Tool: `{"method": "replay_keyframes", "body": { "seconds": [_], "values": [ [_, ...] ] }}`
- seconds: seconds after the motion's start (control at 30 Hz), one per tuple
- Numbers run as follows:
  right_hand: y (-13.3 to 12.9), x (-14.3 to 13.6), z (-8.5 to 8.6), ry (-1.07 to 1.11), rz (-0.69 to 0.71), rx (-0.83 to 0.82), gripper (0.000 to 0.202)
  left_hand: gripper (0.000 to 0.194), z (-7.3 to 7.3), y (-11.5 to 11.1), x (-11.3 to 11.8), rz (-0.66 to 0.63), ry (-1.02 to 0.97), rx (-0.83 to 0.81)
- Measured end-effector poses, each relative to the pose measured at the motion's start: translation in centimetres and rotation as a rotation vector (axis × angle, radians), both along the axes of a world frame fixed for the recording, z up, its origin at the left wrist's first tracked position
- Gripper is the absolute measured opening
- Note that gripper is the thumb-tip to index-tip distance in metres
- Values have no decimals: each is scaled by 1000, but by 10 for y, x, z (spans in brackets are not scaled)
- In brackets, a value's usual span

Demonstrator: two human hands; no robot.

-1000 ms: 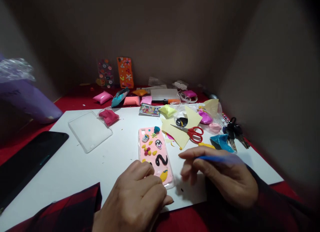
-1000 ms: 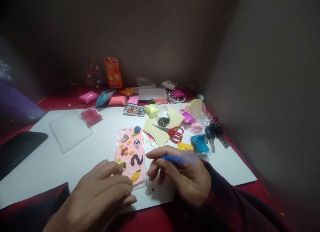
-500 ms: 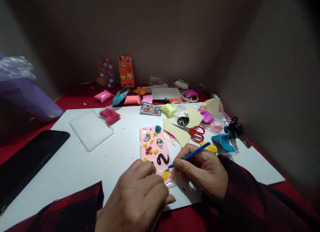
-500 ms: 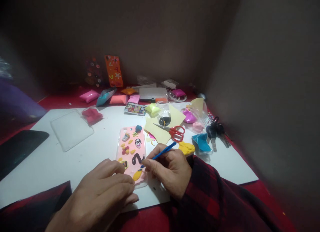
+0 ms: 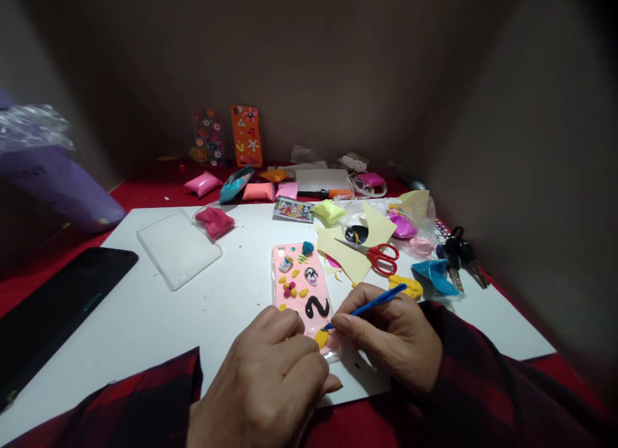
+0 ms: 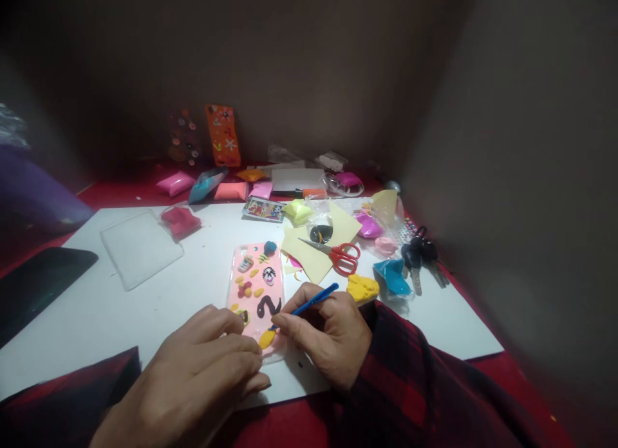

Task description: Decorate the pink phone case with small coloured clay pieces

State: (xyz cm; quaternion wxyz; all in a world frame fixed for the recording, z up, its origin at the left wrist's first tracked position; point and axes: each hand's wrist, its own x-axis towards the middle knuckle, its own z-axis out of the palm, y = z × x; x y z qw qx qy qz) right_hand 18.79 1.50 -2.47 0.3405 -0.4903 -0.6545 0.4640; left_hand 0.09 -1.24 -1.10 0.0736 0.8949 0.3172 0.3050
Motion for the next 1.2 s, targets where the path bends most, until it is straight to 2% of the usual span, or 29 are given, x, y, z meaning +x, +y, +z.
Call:
{"method": "replay_keyframes", "body": {
  "seconds": [0.27, 0.57, 1.0, 1.2],
  "values": [
    [1, 0, 0, -42, 15, 77, 22, 27, 2, -1, 0, 22, 7, -13],
    [1, 0, -2, 51, -10, -9, 22, 26, -2, -1, -1, 3, 10, -17],
    [0, 0, 1, -72, -7, 100, 22, 26, 0, -1, 0, 13, 4, -3],
    [0, 0, 1, -26, -5, 100, 21, 27, -2, 1, 0, 15, 14, -15]
  ]
}}
